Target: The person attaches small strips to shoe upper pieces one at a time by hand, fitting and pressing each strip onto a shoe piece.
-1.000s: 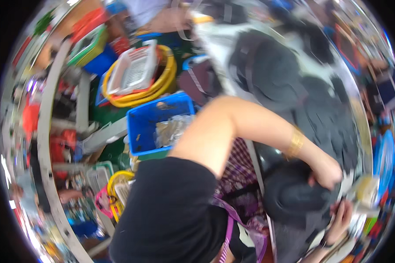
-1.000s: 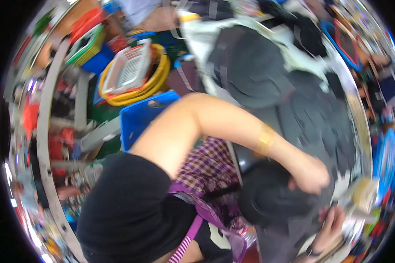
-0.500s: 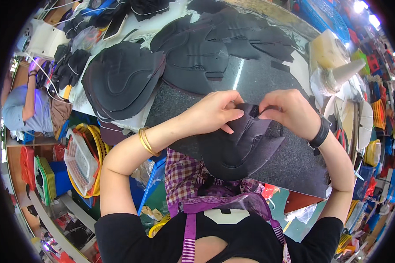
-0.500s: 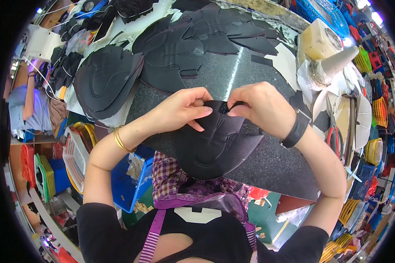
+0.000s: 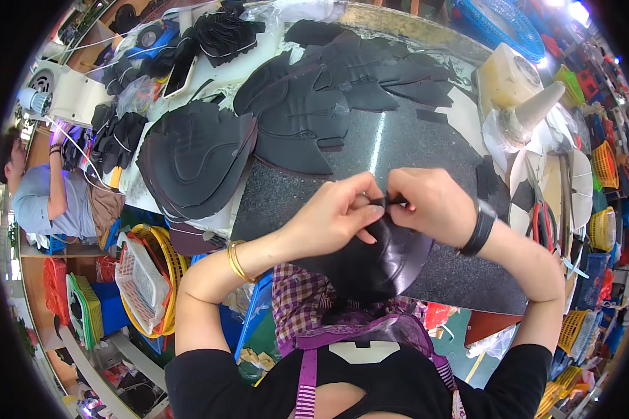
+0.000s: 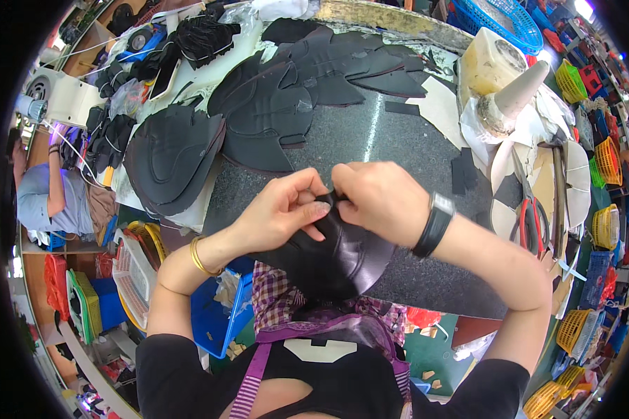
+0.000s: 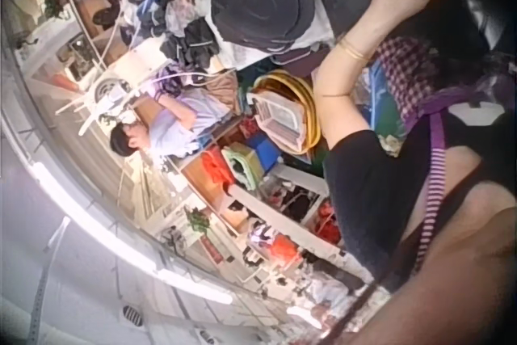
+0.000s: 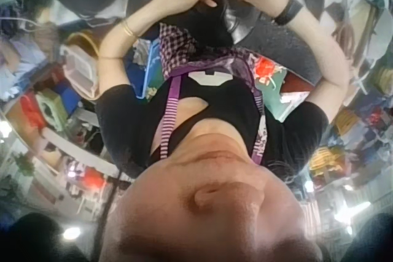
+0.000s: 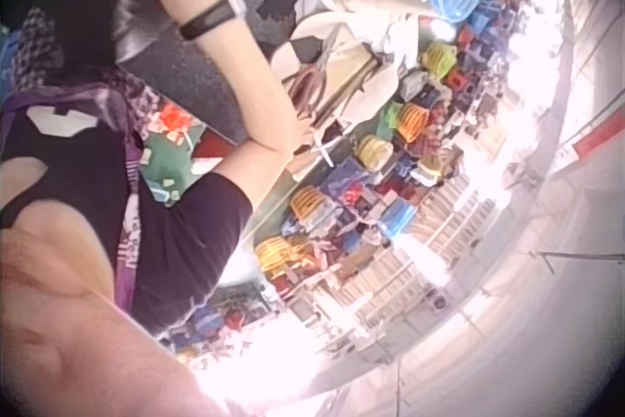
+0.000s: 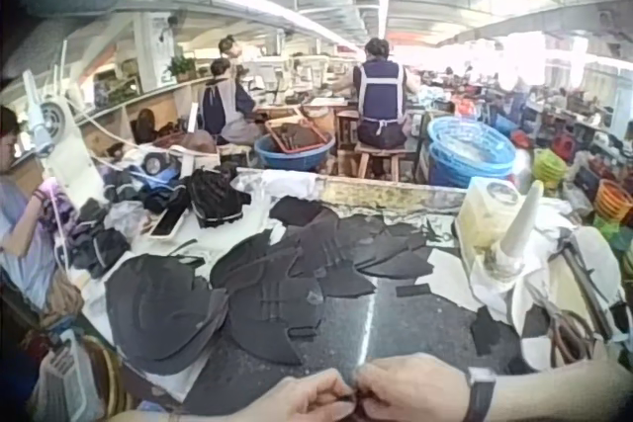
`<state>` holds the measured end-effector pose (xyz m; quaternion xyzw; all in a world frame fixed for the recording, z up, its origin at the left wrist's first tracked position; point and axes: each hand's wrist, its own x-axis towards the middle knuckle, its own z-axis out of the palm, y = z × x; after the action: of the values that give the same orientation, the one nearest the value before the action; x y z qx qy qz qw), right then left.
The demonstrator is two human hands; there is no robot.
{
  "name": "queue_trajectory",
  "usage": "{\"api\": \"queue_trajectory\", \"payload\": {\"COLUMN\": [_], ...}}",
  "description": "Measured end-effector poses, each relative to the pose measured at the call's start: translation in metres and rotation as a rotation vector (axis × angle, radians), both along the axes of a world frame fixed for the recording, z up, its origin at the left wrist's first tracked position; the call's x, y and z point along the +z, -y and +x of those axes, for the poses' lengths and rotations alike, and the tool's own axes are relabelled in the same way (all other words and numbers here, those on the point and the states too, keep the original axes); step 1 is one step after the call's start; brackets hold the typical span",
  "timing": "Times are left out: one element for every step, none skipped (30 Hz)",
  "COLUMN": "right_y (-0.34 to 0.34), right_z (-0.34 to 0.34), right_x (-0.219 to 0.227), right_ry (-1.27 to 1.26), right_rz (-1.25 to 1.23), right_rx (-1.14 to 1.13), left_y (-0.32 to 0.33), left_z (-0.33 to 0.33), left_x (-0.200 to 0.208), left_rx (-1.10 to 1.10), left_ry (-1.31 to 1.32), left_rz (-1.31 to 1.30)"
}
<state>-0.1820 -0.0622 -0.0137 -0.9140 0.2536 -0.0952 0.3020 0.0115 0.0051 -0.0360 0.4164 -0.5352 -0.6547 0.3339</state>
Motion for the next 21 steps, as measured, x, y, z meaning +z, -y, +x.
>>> {"api": "queue_trajectory", "payload": {"right_y": [-0.007, -0.009, -0.013, -0.018, -0.021, -0.023, -0.025, -0.029, -0.032, -0.034, -0.034, -0.035, -0.037, -0.043, -0.049, -0.047, -0.044, -0.042, -0.038, -0.034, -0.030], "right_z": [0.000, 0.000, 0.000, -0.001, -0.001, -0.002, 0.001, 0.004, 0.006, 0.005, 0.007, 0.007, 0.007, 0.002, 0.001, -0.002, -0.005, -0.005, -0.006, -0.006, -0.004], "right_x": [-0.002, 0.000, 0.003, 0.005, 0.007, 0.010, 0.010, 0.009, 0.007, 0.005, 0.006, 0.010, 0.013, 0.016, 0.014, 0.016, 0.018, 0.018, 0.017, 0.016, 0.019], "right_ry": [0.094, 0.153, 0.155, 0.168, 0.182, 0.177, 0.187, 0.157, 0.123, 0.101, 0.107, 0.166, 0.225, 0.239, 0.261, 0.248, 0.235, 0.232, 0.310, 0.386, 0.390], "right_rz": [-0.193, -0.272, -0.271, -0.382, -0.494, -0.602, -0.603, -0.629, -0.658, -0.684, -0.686, -0.781, -0.875, -0.891, -0.892, -0.825, -0.756, -0.750, -0.586, -0.421, -0.408], "right_rx": [-0.021, -0.014, -0.002, -0.006, -0.009, 0.005, 0.019, 0.032, 0.039, 0.036, 0.045, 0.052, 0.058, 0.109, 0.107, 0.154, 0.200, 0.197, 0.218, 0.236, 0.239], "left_y": [-0.002, -0.002, -0.002, -0.002, 0.000, 0.009, 0.012, 0.015, 0.019, 0.019, 0.019, 0.019, 0.019, 0.021, 0.023, 0.025, 0.027, 0.029, 0.030, 0.031, 0.029], "left_z": [-0.001, 0.002, 0.004, 0.006, 0.010, 0.018, 0.020, 0.020, 0.018, 0.017, 0.018, 0.017, 0.017, 0.016, 0.017, 0.017, 0.018, 0.018, 0.019, 0.019, 0.020], "left_x": [0.003, 0.010, 0.010, 0.010, 0.009, 0.002, -0.007, -0.017, -0.020, -0.020, -0.019, -0.018, -0.018, -0.023, -0.022, -0.019, -0.016, -0.012, -0.009, -0.007, -0.005], "left_rx": [0.008, -0.005, 0.006, 0.059, 0.111, 0.034, 0.050, -0.094, -0.244, -0.295, -0.285, -0.300, -0.316, -0.365, -0.362, -0.375, -0.389, -0.395, -0.399, -0.404, -0.397], "left_ry": [0.046, 0.069, 0.070, -0.191, -0.455, -0.529, -0.528, -0.444, -0.358, -0.428, -0.427, -0.471, -0.516, -0.542, -0.544, -0.515, -0.487, -0.458, -0.462, -0.410, -0.358], "left_rz": [-0.032, -0.100, -0.099, 0.135, 0.366, 0.475, 0.468, 0.484, 0.498, 0.538, 0.535, 0.552, 0.571, 0.562, 0.565, 0.539, 0.514, 0.493, 0.500, 0.504, 0.511]}}
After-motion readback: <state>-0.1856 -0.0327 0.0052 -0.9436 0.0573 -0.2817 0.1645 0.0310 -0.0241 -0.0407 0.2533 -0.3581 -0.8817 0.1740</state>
